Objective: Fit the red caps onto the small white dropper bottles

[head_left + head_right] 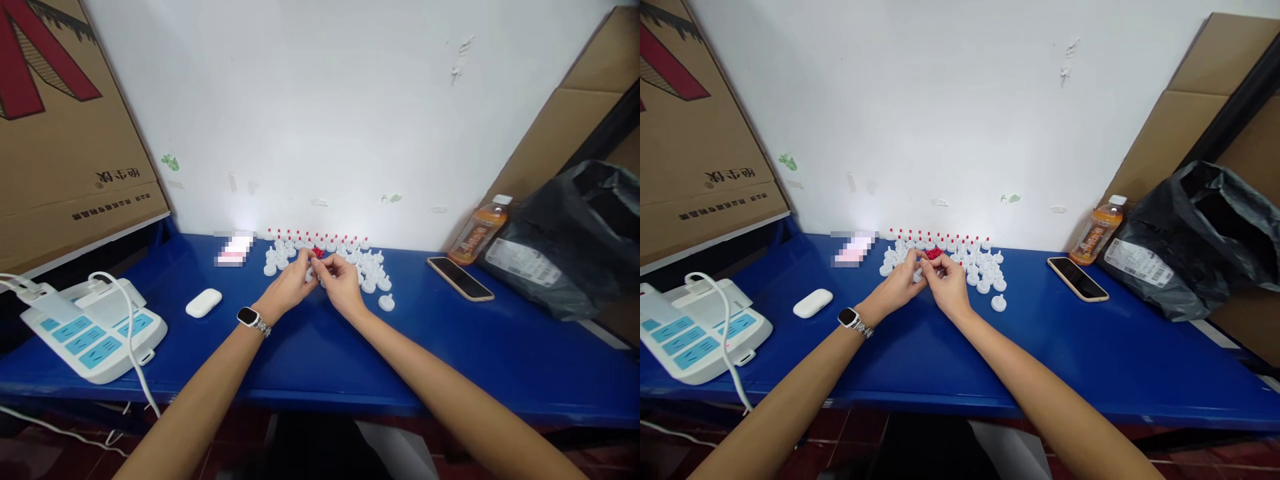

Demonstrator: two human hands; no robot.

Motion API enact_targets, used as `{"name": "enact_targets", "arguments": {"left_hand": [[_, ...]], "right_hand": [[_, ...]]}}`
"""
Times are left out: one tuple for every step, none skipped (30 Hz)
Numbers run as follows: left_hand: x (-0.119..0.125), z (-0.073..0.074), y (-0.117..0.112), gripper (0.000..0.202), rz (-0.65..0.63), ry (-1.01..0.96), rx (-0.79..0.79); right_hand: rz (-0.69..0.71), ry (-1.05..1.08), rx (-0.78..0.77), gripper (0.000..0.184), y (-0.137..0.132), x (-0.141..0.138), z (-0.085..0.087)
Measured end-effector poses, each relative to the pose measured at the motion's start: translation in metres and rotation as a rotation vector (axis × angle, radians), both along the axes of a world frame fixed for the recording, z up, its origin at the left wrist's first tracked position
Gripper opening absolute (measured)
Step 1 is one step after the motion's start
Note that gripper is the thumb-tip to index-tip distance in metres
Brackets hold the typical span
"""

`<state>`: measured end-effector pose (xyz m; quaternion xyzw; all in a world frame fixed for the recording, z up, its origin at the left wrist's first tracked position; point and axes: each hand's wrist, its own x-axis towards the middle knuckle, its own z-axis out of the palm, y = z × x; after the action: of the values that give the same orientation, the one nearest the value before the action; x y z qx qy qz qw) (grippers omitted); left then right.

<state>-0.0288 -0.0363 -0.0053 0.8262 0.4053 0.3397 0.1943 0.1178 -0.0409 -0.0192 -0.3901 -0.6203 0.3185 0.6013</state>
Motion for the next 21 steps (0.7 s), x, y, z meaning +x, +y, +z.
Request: {"name": "enact_targets", "arguments": {"left_hand": [[0.0, 0.0, 0.0, 0.025, -0.004, -0.009, -0.003], [-0.001, 0.0, 0.0, 0.026, -0.007, -0.013, -0.004], [-0.002, 0.0, -0.001, 0.026, -0.008, -0.014, -0.005], [-0.002, -0.001, -0.001, 0.027, -0.009, -0.013, -0.007], [-0.002, -0.001, -0.001, 0.028, -0.009, -0.01, -0.009], [-0.002, -0.002, -0.001, 0.028, -0.009, -0.005, -0.011], [-0.002, -0.002, -0.001, 0.03, -0.009, -0.002, -0.011], [-0.001, -0.003, -0.001, 0.031, -0.009, 0.0, -0.009], [-0.001, -0.003, -0.001, 0.031, -0.012, -0.001, -0.003], [0.0, -0.003, 0.0, 0.032, -0.019, -0.002, 0.005], [0.0, -0.002, 0.0, 0.033, -0.021, -0.003, 0.015], [-0.001, -0.002, 0.001, 0.034, -0.015, -0.001, 0.029], [-0.003, 0.0, 0.002, 0.038, 0.003, 0.006, 0.049], [-0.006, 0.001, 0.003, 0.043, 0.03, 0.019, 0.075], [-0.011, 0.003, 0.005, 0.049, 0.066, 0.038, 0.106], [-0.017, 0.005, 0.006, 0.054, 0.108, 0.061, 0.137], [-0.023, 0.006, 0.008, 0.056, 0.146, 0.088, 0.159], [-0.031, 0.007, 0.011, 0.052, 0.185, 0.116, 0.17], [-0.037, 0.008, 0.013, 0.045, 0.213, 0.144, 0.154], [-0.043, 0.008, 0.015, 0.039, 0.222, 0.174, 0.111], [-0.049, 0.007, 0.018, 0.035, 0.226, 0.199, 0.063]], "right_hand": [[0.007, -0.009, -0.002, 0.034, 0.0, 0.0, 0.001], [0.017, -0.016, -0.005, 0.035, 0.001, 0.001, 0.001], [0.028, -0.021, -0.007, 0.035, 0.002, 0.001, 0.001], [0.039, -0.024, -0.008, 0.035, 0.002, 0.002, 0.001], [0.052, -0.022, -0.008, 0.035, 0.003, 0.002, 0.001], [0.07, -0.014, -0.01, 0.034, 0.004, 0.002, 0.0], [0.087, 0.001, -0.011, 0.032, 0.004, 0.002, 0.0], [0.102, 0.019, -0.011, 0.031, 0.005, 0.002, -0.001], [0.114, 0.034, -0.012, 0.03, 0.005, 0.002, -0.002], [0.121, 0.042, -0.016, 0.029, 0.007, 0.001, -0.002], [0.126, 0.041, -0.022, 0.028, 0.008, 0.001, -0.001], [0.123, 0.034, -0.028, 0.026, 0.011, 0.001, 0.0], [0.114, 0.022, -0.031, 0.024, 0.014, 0.002, 0.003], [0.095, 0.01, -0.028, 0.022, 0.019, 0.003, 0.006], [0.066, -0.004, -0.019, 0.019, 0.025, 0.005, 0.01], [0.031, -0.027, -0.003, 0.016, 0.032, 0.006, 0.015], [-0.007, -0.062, 0.014, 0.014, 0.041, 0.008, 0.019], [-0.035, -0.121, 0.027, 0.012, 0.05, 0.009, 0.024], [-0.047, -0.201, 0.035, 0.009, 0.061, 0.009, 0.027], [-0.062, -0.28, 0.04, 0.007, 0.072, 0.009, 0.03], [-0.075, -0.361, 0.04, 0.005, 0.084, 0.007, 0.031]]}}
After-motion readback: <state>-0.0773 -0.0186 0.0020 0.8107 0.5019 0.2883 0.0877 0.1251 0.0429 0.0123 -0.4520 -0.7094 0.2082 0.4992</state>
